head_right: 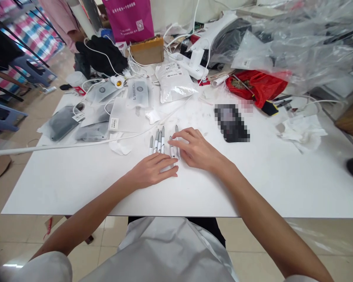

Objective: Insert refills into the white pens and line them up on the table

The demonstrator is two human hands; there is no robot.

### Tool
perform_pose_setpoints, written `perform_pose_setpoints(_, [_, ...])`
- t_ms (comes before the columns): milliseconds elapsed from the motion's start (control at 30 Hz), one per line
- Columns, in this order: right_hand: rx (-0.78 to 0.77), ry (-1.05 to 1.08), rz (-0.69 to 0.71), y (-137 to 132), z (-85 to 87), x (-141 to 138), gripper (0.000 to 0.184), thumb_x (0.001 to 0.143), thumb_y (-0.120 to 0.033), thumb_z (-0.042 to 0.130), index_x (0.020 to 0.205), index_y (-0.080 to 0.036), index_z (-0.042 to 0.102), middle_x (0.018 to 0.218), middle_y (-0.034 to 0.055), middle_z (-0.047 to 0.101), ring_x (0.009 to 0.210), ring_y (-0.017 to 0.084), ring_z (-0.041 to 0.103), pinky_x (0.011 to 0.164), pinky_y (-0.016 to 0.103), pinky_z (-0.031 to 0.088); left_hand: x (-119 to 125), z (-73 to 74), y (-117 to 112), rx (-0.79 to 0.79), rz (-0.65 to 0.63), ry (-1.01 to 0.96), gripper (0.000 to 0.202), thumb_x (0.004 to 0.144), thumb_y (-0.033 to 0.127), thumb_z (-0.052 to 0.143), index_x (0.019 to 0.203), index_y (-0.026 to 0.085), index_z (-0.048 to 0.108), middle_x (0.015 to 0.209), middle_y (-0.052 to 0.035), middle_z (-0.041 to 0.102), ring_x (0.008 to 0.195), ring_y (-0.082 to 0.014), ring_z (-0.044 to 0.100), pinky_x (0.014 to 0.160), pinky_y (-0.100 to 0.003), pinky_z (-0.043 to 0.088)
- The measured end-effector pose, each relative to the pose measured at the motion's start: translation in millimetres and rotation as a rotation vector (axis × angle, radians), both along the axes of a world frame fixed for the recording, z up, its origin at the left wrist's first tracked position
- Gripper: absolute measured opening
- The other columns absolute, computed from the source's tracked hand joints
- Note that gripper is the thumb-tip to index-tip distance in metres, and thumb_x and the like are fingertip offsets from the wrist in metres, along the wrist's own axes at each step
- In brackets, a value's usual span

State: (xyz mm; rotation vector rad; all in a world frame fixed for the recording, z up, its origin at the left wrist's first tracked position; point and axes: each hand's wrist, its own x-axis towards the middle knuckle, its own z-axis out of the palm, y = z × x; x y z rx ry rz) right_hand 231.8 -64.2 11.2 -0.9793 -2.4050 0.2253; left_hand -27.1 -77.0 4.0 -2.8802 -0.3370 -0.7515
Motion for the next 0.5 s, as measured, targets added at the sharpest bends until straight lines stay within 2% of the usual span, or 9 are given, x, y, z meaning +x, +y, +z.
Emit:
perform_pose_setpoints(133, [0.024, 0.039, 0.135, -7, 3.6, -9, 0.045, 0.098, -0.018, 0.062, 0.141, -0.031, 0.065, 0.139, 0.0106, 0.072, 0.134, 0.037, 0.062, 0.105, 0.06, 0.051, 0, 1.4, -2, -0.026, 0.036, -0.186, 0.015, 0.107, 0.025, 0.063, 0.121, 0.021, 0.07, 0.118, -0.009, 0.08, 0.105, -0.0209, 0.079, 0.091, -0.037, 0.068])
perform_pose_setpoints(233, [0.002, 0.199, 0.191, -10, 0.0, -16, 0.041, 0.102, -0.019, 0.058, 0.14, -0.034, 0.065, 0.129, 0.008, 0.077, 0.13, 0.033, 0.068, 0.106, 0.059, 0.053, -1, 5.2, -3, -0.048, -0.016, -0.323, 0.03, 0.103, 0.021, 0.069, 0.133, 0.021, 0.065, 0.124, -0.0101, 0.079, 0.117, -0.0214, 0.078, 0.099, -0.036, 0.068])
perform_pose_setpoints(300, [-0.041, 0.357, 0.147, -12, -0.8, -19, 0.031, 0.105, -0.024, 0.058, 0.132, -0.035, 0.069, 0.121, 0.0074, 0.079, 0.118, 0.031, 0.073, 0.098, 0.056, 0.057, 0, 8.0, -4, -0.081, -0.046, -0.388, 0.045, 0.102, 0.028, 0.073, 0.144, 0.023, 0.06, 0.136, -0.0116, 0.075, 0.131, -0.0241, 0.072, 0.105, -0.039, 0.067])
perform_pose_setpoints(367, [-0.12, 0.597, 0.012, -13, 3.7, -21, 0.016, 0.107, -0.037, 0.059, 0.115, -0.034, 0.072, 0.104, 0.0067, 0.076, 0.095, 0.028, 0.072, 0.084, 0.051, 0.058, 0, 10.1, -4, -0.113, -0.046, -0.457, 0.056, 0.101, 0.037, 0.075, 0.152, 0.027, 0.055, 0.142, -0.0123, 0.072, 0.139, -0.0272, 0.068, 0.106, -0.043, 0.066])
perform_pose_setpoints(400, [-0.175, 0.754, -0.057, -13, 8.2, -20, 0.02, 0.107, -0.047, 0.058, 0.104, -0.033, 0.072, 0.092, 0.0057, 0.072, 0.082, 0.026, 0.068, 0.076, 0.049, 0.056, 0, 10.7, -3, -0.126, -0.035, -0.495, 0.058, 0.101, 0.037, 0.075, 0.153, 0.027, 0.053, 0.141, -0.0129, 0.072, 0.138, -0.0285, 0.068, 0.105, -0.044, 0.066])
perform_pose_setpoints(433, [-0.245, 0.916, -0.12, -12, 14.0, -18, 0.034, 0.107, -0.058, 0.054, 0.092, -0.031, 0.068, 0.081, 0.0046, 0.065, 0.071, 0.024, 0.061, 0.071, 0.048, 0.053, -2, 11.1, -1, -0.138, -0.014, -0.529, 0.058, 0.101, 0.036, 0.074, 0.154, 0.026, 0.053, 0.137, -0.0134, 0.073, 0.135, -0.0292, 0.07, 0.103, -0.045, 0.066])
perform_pose_setpoints(500, [-0.423, 1.201, -0.131, -8, 26.8, -9, 0.058, 0.101, -0.079, 0.045, 0.071, -0.029, 0.054, 0.065, 0.0022, 0.046, 0.06, 0.023, 0.046, 0.065, 0.047, 0.047, -7, 10.8, 5, -0.152, 0.047, -0.566, 0.052, 0.103, 0.029, 0.07, 0.152, 0.025, 0.054, 0.127, -0.0123, 0.076, 0.123, -0.0278, 0.075, 0.098, -0.044, 0.067])
